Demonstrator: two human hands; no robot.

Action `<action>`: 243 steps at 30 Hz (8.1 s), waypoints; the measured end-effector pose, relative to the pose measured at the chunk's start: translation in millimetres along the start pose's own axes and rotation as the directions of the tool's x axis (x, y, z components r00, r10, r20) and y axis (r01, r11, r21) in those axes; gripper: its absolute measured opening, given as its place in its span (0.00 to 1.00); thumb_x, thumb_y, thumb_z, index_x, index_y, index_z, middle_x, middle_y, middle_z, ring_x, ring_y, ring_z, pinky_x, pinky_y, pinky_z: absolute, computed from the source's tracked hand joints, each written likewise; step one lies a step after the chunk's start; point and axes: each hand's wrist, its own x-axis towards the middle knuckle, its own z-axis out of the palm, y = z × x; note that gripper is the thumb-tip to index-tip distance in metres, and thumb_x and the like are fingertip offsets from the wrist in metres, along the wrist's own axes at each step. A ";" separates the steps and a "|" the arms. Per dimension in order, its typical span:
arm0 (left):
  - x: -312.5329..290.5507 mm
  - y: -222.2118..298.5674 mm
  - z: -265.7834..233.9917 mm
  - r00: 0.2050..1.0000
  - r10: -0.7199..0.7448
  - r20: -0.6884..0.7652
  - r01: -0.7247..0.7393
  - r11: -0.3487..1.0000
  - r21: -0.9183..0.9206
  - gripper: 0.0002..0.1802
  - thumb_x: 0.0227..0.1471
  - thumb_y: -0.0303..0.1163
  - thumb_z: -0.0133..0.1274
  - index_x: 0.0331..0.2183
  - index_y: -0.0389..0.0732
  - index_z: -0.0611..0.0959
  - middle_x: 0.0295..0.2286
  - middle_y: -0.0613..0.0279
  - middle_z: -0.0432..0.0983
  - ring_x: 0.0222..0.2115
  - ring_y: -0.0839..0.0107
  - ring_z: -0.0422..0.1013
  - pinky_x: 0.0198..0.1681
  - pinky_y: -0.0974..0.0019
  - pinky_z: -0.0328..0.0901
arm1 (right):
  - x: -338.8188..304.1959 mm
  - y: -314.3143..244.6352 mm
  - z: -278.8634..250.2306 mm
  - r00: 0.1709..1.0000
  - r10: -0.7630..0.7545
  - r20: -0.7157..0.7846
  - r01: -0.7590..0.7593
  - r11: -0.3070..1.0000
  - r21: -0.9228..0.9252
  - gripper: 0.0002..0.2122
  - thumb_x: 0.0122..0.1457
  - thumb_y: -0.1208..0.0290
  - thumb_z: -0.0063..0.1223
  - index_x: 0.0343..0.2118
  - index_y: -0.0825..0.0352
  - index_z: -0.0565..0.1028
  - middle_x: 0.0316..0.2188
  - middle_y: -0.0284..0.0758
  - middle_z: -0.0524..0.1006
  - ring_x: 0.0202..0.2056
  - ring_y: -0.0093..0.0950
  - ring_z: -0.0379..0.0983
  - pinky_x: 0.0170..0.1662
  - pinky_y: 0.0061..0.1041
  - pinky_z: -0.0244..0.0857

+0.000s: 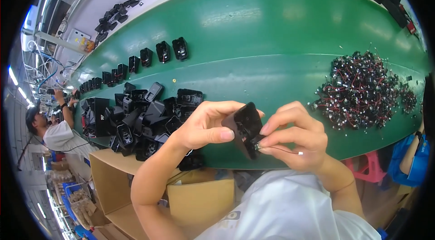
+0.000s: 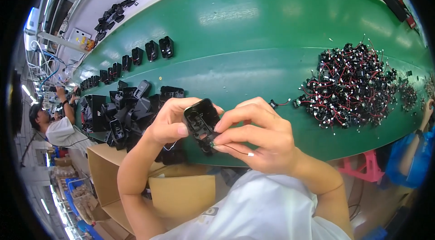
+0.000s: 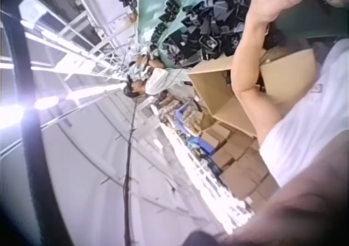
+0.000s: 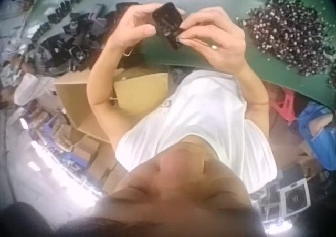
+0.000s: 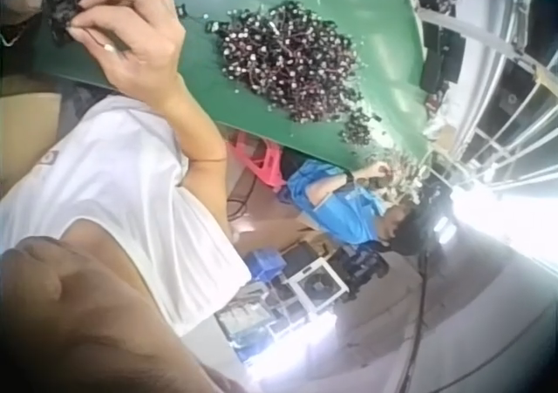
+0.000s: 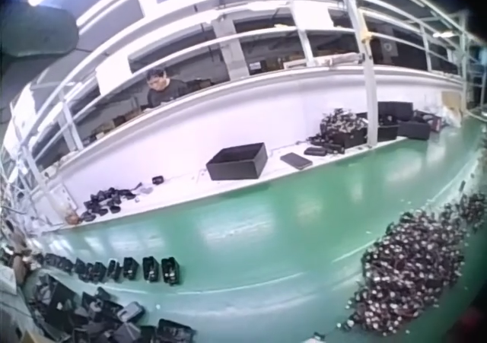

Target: The person assembles small electronic components into plastic housings by hand, taking the components from a cardboard box and inserting them into the housings.

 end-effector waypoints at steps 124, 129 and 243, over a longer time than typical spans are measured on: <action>17.4 -33.9 20.3 0.995 -0.020 -0.102 0.023 0.999 0.034 0.28 0.66 0.51 0.42 0.52 0.36 0.71 0.43 0.58 0.74 0.40 0.72 0.72 0.39 0.68 0.68 | -21.0 -4.1 -13.3 0.949 0.299 -0.096 -0.313 0.889 -0.333 0.09 0.44 0.87 0.64 0.30 0.69 0.80 0.35 0.40 0.80 0.33 0.30 0.79 0.35 0.25 0.73; 19.2 -29.7 18.8 0.985 -0.126 -0.120 0.111 0.986 -0.124 0.35 0.63 0.59 0.42 0.50 0.34 0.71 0.45 0.53 0.74 0.42 0.68 0.73 0.43 0.64 0.70 | -22.6 -8.7 -12.5 0.967 0.230 -0.110 -0.248 0.946 -0.207 0.09 0.44 0.85 0.67 0.29 0.68 0.81 0.34 0.38 0.80 0.33 0.31 0.79 0.35 0.27 0.74; 31.6 -45.6 16.1 0.974 0.109 -0.200 0.109 0.546 0.830 0.43 0.41 0.27 0.69 0.58 0.39 0.67 0.55 0.50 0.67 0.53 0.51 0.68 0.54 0.55 0.68 | -35.0 60.1 -41.8 0.905 0.401 0.139 -0.208 0.705 -0.678 0.06 0.51 0.81 0.62 0.33 0.67 0.77 0.30 0.34 0.78 0.28 0.30 0.76 0.29 0.26 0.71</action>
